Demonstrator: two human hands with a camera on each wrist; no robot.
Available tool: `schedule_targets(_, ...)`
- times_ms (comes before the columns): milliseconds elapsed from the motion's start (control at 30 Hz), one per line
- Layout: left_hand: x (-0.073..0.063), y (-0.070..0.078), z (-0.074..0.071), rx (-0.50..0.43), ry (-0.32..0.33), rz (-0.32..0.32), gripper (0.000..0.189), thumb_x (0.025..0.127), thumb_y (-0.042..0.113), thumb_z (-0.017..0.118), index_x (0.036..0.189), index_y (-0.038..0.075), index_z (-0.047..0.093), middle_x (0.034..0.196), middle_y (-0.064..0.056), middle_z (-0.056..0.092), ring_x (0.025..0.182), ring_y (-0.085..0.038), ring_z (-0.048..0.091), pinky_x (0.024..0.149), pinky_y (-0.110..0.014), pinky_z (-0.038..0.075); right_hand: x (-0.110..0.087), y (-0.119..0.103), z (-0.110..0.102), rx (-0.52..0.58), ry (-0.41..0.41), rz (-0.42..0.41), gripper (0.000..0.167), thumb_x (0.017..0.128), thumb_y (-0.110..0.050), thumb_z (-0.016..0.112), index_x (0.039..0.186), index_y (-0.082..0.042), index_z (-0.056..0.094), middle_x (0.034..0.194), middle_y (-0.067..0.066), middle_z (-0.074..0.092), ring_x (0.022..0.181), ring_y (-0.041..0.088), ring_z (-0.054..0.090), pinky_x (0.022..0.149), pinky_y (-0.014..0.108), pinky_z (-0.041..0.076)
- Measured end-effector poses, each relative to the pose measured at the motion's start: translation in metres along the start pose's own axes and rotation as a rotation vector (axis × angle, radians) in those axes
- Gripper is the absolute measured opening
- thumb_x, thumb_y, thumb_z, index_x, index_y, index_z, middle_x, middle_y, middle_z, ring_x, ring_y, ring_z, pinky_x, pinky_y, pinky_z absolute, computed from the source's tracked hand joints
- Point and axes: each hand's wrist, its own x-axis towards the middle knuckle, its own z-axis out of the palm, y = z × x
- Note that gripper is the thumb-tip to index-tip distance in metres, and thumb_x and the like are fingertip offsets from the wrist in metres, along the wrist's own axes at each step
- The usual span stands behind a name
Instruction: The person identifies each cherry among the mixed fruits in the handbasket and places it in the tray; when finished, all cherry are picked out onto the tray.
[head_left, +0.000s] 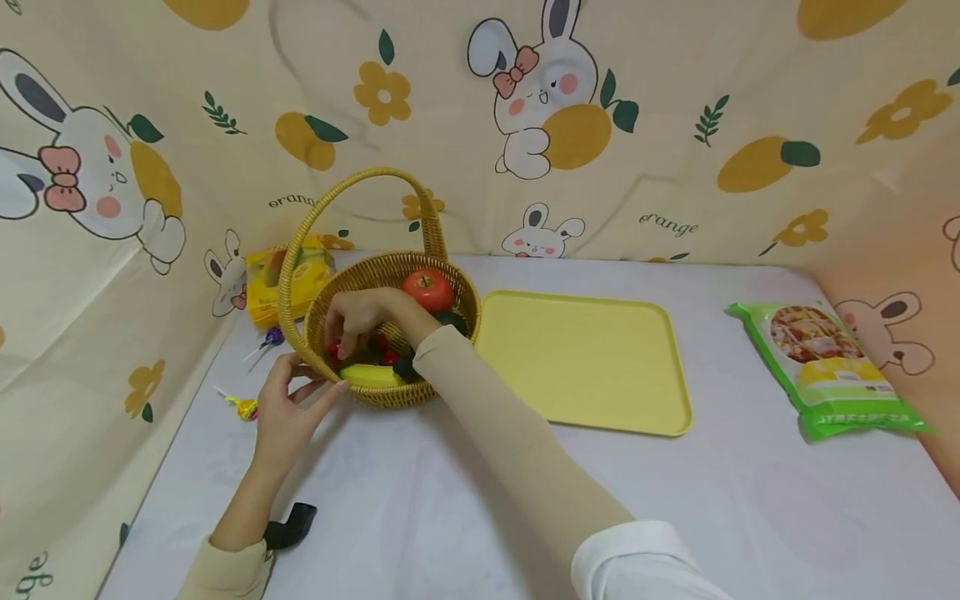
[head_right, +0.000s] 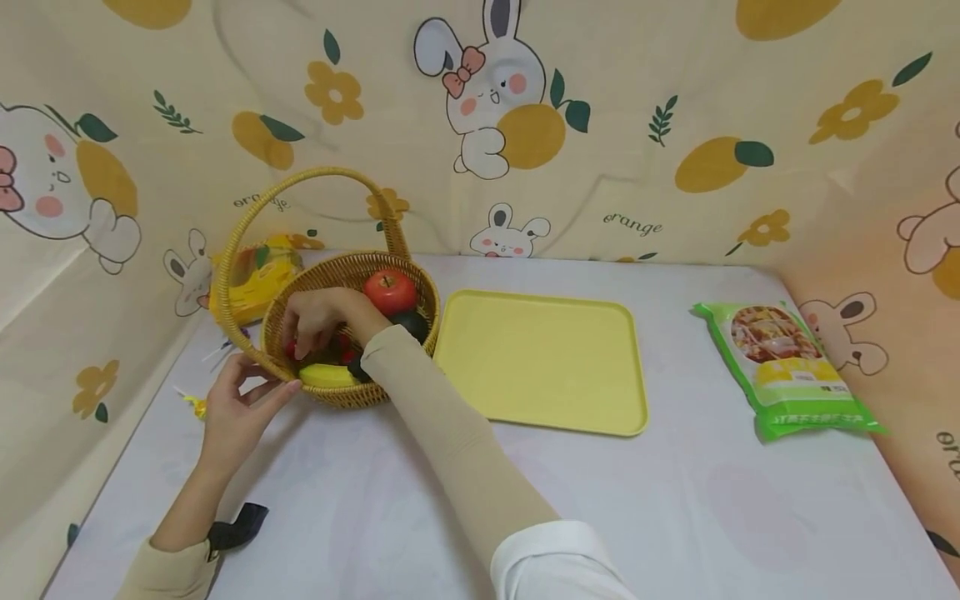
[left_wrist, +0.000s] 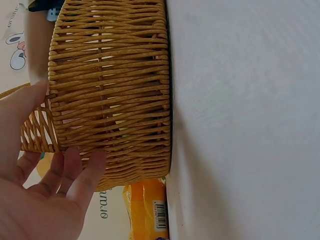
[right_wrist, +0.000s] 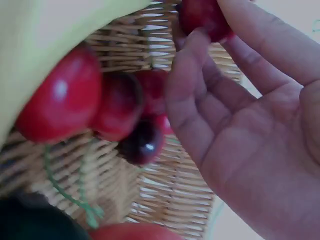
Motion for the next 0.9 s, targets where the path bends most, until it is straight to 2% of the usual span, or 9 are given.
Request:
schedule_targets(167,0.0,0.001,0.002,0.006,0.006,-0.008,0.049,0.082,-0.01,0.076,0.124,-0.01,0.052,0.115,-0.004,0.056,0.101,-0.012,0.055,0.089,-0.023,0.058,-0.03,0.001,-0.021,0.165,0.078,-0.136,0.032,0.09,-0.006,0.073,0.12,0.0,0.065,0.102,0.013,0.066,0.092,0.028,0.066,0.09,0.041,0.059)
schedule_targets(233,-0.001,0.001,0.002,-0.003,0.012,-0.013,0.049,0.081,-0.011,0.076,0.124,-0.009,0.052,0.113,0.002,0.055,0.102,-0.013,0.055,0.089,-0.022,0.058,-0.048,0.005,-0.032,0.237,0.115,-0.206,0.03,0.09,-0.005,0.073,0.118,0.002,0.065,0.105,0.015,0.066,0.097,0.032,0.066,0.094,0.045,0.058)
schedule_targets(300,-0.001,-0.005,0.002,-0.019,0.017,-0.007,0.049,0.081,-0.012,0.076,0.123,-0.01,0.052,0.112,0.004,0.055,0.102,-0.013,0.055,0.088,-0.021,0.058,-0.068,0.014,-0.044,0.254,0.159,-0.268,0.027,0.09,-0.008,0.072,0.116,0.0,0.067,0.107,0.015,0.067,0.098,0.037,0.065,0.093,0.045,0.058)
schedule_targets(367,0.0,-0.016,0.002,-0.032,0.023,-0.003,0.051,0.079,-0.013,0.077,0.123,-0.009,0.052,0.112,0.002,0.056,0.102,-0.014,0.055,0.087,-0.02,0.058,-0.09,0.026,-0.055,0.283,0.198,-0.313,0.028,0.092,-0.008,0.07,0.118,0.002,0.067,0.112,0.015,0.067,0.098,0.039,0.064,0.092,0.052,0.056)
schedule_targets(433,0.0,-0.027,0.002,-0.039,0.029,0.0,0.052,0.078,-0.013,0.077,0.124,-0.009,0.052,0.114,-0.003,0.056,0.102,-0.014,0.055,0.086,-0.019,0.058,-0.111,0.04,-0.065,0.34,0.224,-0.334,0.03,0.094,-0.007,0.067,0.121,0.004,0.065,0.11,0.016,0.066,0.092,0.038,0.063,0.086,0.051,0.057)
schedule_targets(500,0.001,-0.037,0.001,-0.027,0.032,-0.005,0.054,0.078,-0.011,0.079,0.125,-0.007,0.052,0.116,-0.006,0.056,0.103,-0.014,0.055,0.087,-0.019,0.058,-0.13,0.057,-0.073,0.39,0.254,-0.327,0.029,0.095,-0.006,0.064,0.122,0.005,0.062,0.105,0.015,0.064,0.083,0.03,0.06,0.078,0.045,0.056)
schedule_targets(600,0.0,-0.037,0.001,-0.025,0.034,-0.012,0.055,0.078,-0.011,0.079,0.125,-0.008,0.052,0.117,-0.011,0.055,0.103,-0.014,0.055,0.086,-0.017,0.057,-0.154,0.083,-0.081,0.482,0.293,-0.288,0.022,0.095,-0.003,0.061,0.116,0.004,0.06,0.098,0.014,0.062,0.081,0.024,0.058,0.072,0.031,0.055)
schedule_targets(733,-0.001,-0.036,0.002,-0.039,0.031,-0.008,0.056,0.078,-0.011,0.079,0.126,-0.008,0.051,0.118,-0.012,0.055,0.103,-0.015,0.055,0.086,-0.016,0.057,-0.175,0.118,-0.083,0.521,0.381,-0.193,0.018,0.095,-0.002,0.062,0.113,0.0,0.065,0.101,0.016,0.064,0.083,0.027,0.062,0.072,0.03,0.058)
schedule_targets(900,0.0,-0.036,0.003,-0.05,0.026,0.007,0.053,0.077,-0.014,0.078,0.124,-0.009,0.052,0.116,-0.015,0.055,0.102,-0.015,0.056,0.086,-0.016,0.057,-0.185,0.155,-0.073,0.547,0.484,-0.104,0.025,0.095,-0.003,0.064,0.119,0.001,0.063,0.113,0.019,0.06,0.085,0.027,0.062,0.075,0.031,0.059)
